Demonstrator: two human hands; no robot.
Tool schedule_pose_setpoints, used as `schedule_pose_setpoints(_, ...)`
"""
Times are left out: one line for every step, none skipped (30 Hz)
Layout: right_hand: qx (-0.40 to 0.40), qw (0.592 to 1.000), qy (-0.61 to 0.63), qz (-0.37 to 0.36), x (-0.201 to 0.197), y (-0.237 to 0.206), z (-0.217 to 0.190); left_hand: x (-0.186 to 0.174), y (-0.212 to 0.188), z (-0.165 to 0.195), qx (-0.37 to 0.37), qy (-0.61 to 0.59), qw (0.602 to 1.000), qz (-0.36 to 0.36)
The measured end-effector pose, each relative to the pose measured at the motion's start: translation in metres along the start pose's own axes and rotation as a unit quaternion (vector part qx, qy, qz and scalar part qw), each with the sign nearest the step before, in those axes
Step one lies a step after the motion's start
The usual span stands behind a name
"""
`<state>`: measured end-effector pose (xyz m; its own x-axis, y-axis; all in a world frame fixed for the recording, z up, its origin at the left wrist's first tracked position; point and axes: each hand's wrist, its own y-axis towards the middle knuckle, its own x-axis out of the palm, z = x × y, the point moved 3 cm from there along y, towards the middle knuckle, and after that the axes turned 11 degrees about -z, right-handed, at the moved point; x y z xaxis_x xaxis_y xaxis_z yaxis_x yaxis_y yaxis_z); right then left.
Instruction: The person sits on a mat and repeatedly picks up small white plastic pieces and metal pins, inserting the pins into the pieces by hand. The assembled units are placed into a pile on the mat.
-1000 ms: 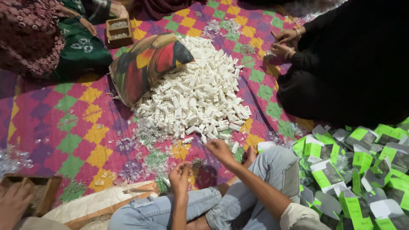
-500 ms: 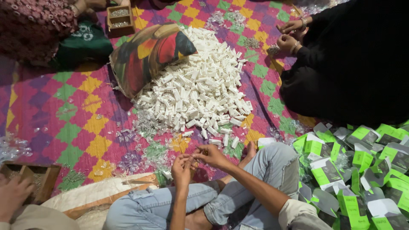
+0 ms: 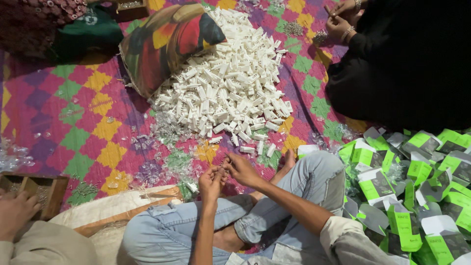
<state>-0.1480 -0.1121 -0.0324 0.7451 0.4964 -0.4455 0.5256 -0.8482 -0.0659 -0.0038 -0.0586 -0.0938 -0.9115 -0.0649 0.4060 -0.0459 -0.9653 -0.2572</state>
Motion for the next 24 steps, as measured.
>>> schedule_pose_setpoints(-0.016, 1.0, -0.007, 0.013, -0.001, -0.001, -0.004, -0.001, 0.001, 0.0, -0.007, 0.013, 1.0, 0.01)
schedule_pose_setpoints(-0.031, 0.999, -0.014, 0.026, -0.001, -0.002, -0.008, -0.002, 0.001, 0.001, -0.014, 0.025, 0.999, 0.02)
schedule_pose_setpoints(-0.031, 0.999, -0.018, 0.03, -0.001, -0.003, -0.01, -0.003, 0.0, 0.001, -0.022, 0.038, 0.999, 0.03)
schedule_pose_setpoints(-0.032, 0.999, -0.023, 0.034, -0.001, -0.004, -0.013, -0.003, 0.0, 0.001, -0.031, 0.035, 0.999, 0.026)
schedule_pose_setpoints(-0.034, 0.998, -0.029, 0.04, -0.001, -0.003, -0.016, -0.004, 0.0, 0.001, -0.039, 0.033, 0.998, 0.021)
schedule_pose_setpoints(-0.034, 0.998, -0.034, 0.043, -0.001, -0.003, -0.018, -0.006, 0.0, 0.001, -0.046, 0.031, 0.998, 0.016)
schedule_pose_setpoints(-0.033, 0.998, -0.039, 0.045, -0.001, -0.004, -0.02, -0.008, 0.0, 0.0, -0.059, 0.008, 0.998, 0.015)
schedule_pose_setpoints(-0.032, 0.997, -0.043, 0.048, 0.0, -0.004, -0.021, -0.01, 0.0, -0.002, -0.072, -0.015, 0.997, 0.014)
schedule_pose_setpoints(-0.034, 0.998, -0.037, 0.05, 0.0, -0.003, -0.022, -0.012, 0.002, -0.005, -0.085, -0.037, 0.996, 0.013)
schedule_pose_setpoints(-0.035, 0.998, -0.03, 0.051, 0.0, -0.004, -0.023, -0.014, 0.003, -0.007, -0.081, -0.058, 0.995, -0.002)
schedule_pose_setpoints(-0.037, 0.998, -0.023, 0.051, 0.001, -0.003, -0.024, -0.016, 0.005, -0.01, -0.078, -0.078, 0.994, -0.016)
schedule_pose_setpoints(-0.018, 0.999, -0.028, 0.041, 0.002, -0.003, -0.023, -0.017, 0.006, -0.013, -0.075, -0.1, 0.992, -0.029)
schedule_pose_setpoints(-0.001, 0.999, -0.034, 0.03, 0.003, -0.002, -0.022, -0.018, 0.007, -0.015, -0.073, -0.117, 0.99, -0.041)
schedule_pose_setpoints(0.017, 0.999, -0.04, 0.019, 0.004, -0.001, -0.021, -0.019, 0.008, -0.018, -0.071, -0.133, 0.987, -0.052)
schedule_pose_setpoints(-0.009, 0.999, -0.024, 0.03, 0.003, -0.001, -0.022, -0.019, 0.008, -0.019, -0.069, -0.15, 0.984, -0.064)
schedule_pose_setpoints(-0.036, 0.998, -0.008, 0.041, 0.001, 0.0, -0.024, -0.019, 0.007, -0.02, -0.064, -0.161, 0.983, -0.064)
schedule_pose_setpoints(-0.062, 0.997, 0.009, 0.053, -0.002, 0.0, -0.025, -0.018, 0.006, -0.02, -0.06, -0.172, 0.981, -0.064)
schedule_pose_setpoints(-0.024, 0.997, 0.056, 0.039, -0.004, 0.002, -0.022, -0.016, 0.005, -0.019, -0.056, -0.184, 0.979, -0.065)
schedule_pose_setpoints(0.014, 0.994, 0.103, 0.026, -0.007, 0.004, -0.019, -0.016, 0.002, -0.017, -0.062, -0.143, 0.987, -0.04)
schedule_pose_setpoints(0.053, 0.987, 0.149, 0.012, -0.01, 0.005, -0.016, -0.015, -0.001, -0.015, -0.069, -0.102, 0.992, -0.016)
schedule_pose_setpoints(0.049, 0.986, 0.159, 0.001, -0.013, 0.006, -0.015, -0.014, -0.002, -0.011, -0.074, -0.061, 0.995, 0.009)
schedule_pose_setpoints(0.046, 0.984, 0.169, -0.012, -0.015, 0.006, -0.015, -0.011, -0.004, -0.006, -0.073, -0.079, 0.994, 0.007)
schedule_pose_setpoints(0.045, 0.982, 0.18, -0.026, -0.016, 0.005, -0.015, -0.009, -0.004, -0.002, -0.073, -0.097, 0.993, 0.004)
schedule_pose_setpoints(0.012, 0.984, 0.171, -0.045, -0.016, 0.005, -0.016, -0.007, -0.005, 0.003, -0.073, -0.116, 0.991, 0.001)
